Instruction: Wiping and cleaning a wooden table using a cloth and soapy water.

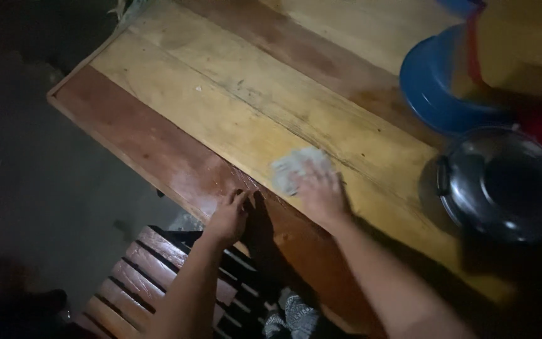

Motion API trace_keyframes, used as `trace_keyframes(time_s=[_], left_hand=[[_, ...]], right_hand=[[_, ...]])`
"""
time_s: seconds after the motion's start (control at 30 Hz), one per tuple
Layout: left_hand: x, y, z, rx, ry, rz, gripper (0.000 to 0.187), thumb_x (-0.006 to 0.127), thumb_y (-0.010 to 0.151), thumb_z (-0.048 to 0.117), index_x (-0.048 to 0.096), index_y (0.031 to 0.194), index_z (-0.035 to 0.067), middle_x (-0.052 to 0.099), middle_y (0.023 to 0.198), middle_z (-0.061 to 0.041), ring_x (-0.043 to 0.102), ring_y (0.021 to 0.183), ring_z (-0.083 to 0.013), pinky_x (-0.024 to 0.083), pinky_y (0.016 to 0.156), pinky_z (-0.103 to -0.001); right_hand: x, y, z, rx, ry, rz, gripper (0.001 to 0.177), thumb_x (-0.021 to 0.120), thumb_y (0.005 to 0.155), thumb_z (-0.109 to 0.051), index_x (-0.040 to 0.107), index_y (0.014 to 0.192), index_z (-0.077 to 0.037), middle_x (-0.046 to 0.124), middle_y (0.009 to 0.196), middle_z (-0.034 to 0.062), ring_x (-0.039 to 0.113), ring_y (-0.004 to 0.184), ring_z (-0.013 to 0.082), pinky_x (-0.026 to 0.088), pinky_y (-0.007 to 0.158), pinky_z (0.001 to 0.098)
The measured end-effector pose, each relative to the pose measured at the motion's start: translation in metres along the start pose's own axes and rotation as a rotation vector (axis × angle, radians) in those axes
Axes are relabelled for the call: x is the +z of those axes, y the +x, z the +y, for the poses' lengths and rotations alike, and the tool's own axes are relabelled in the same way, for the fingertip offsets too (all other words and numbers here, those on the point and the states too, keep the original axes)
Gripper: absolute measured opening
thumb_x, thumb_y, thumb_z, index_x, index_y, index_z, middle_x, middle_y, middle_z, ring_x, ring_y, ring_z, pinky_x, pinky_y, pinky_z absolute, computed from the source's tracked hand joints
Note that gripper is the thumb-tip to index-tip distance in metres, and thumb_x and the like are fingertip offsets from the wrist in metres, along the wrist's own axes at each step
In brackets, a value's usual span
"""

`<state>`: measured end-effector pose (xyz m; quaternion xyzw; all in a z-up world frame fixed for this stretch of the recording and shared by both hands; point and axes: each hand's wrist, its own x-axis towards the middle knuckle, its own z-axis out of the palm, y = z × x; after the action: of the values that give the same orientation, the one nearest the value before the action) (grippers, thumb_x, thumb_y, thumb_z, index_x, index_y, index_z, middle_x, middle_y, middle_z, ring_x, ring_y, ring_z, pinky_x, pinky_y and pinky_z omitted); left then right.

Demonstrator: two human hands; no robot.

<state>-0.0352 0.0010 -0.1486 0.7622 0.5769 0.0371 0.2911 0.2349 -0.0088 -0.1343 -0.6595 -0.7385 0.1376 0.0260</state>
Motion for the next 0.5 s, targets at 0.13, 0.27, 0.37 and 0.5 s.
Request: trace_keyframes(time_s=[0.13, 0.27, 0.37, 0.5], left_hand=[[-0.004, 0.006, 0.015, -0.03, -0.065, 0.005, 0.066, 0.062, 0.088, 0.013, 0.042, 0.15, 0.025, 0.04, 0.158, -0.015, 0.048, 0.134, -0.044, 0.045, 0.108, -0.05], [0.007, 0.032, 0.009, 0.145, -0.113, 0.135, 0.073, 0.065, 0.083, 0.01, 0.041, 0.151, 0.022, 0.038, 0.158, -0.018, 0.041, 0.142, -0.0455, 0.041, 0.116, -0.051], [0.003, 0.058, 0.031, 0.02, -0.075, 0.079, 0.078, 0.064, 0.086, 0.008, 0.034, 0.156, 0.024, 0.022, 0.165, -0.019, 0.025, 0.145, -0.0508, 0.032, 0.116, -0.056], [0.004, 0.095, 0.058, -0.069, 0.034, 0.046, 0.093, 0.068, 0.075, 0.008, 0.03, 0.157, 0.031, 0.011, 0.169, -0.015, 0.016, 0.151, -0.047, 0.028, 0.117, -0.057]], right_hand=[[0.014, 0.04, 0.062, 0.169, 0.009, 0.071, 0.051, 0.046, 0.099, -0.032, 0.045, 0.149, -0.041, 0.012, 0.17, -0.0032, 0.011, 0.156, 0.0359, 0.006, 0.123, 0.0597], [0.0, 0.067, 0.061, 0.435, 0.074, 0.165, 0.065, 0.057, 0.091, -0.028, 0.044, 0.154, -0.028, 0.012, 0.17, 0.0076, 0.014, 0.151, 0.0431, 0.018, 0.114, 0.0623], [-0.025, 0.068, 0.033, 0.388, 0.126, 0.156, 0.057, 0.059, 0.092, -0.029, 0.053, 0.148, -0.03, 0.015, 0.171, 0.007, 0.015, 0.148, 0.0457, 0.014, 0.114, 0.0666], [-0.017, 0.067, 0.053, 0.291, 0.111, -0.002, 0.052, 0.061, 0.093, -0.048, 0.058, 0.141, -0.028, 0.04, 0.154, 0.0113, 0.036, 0.144, 0.0366, 0.032, 0.119, 0.0561]])
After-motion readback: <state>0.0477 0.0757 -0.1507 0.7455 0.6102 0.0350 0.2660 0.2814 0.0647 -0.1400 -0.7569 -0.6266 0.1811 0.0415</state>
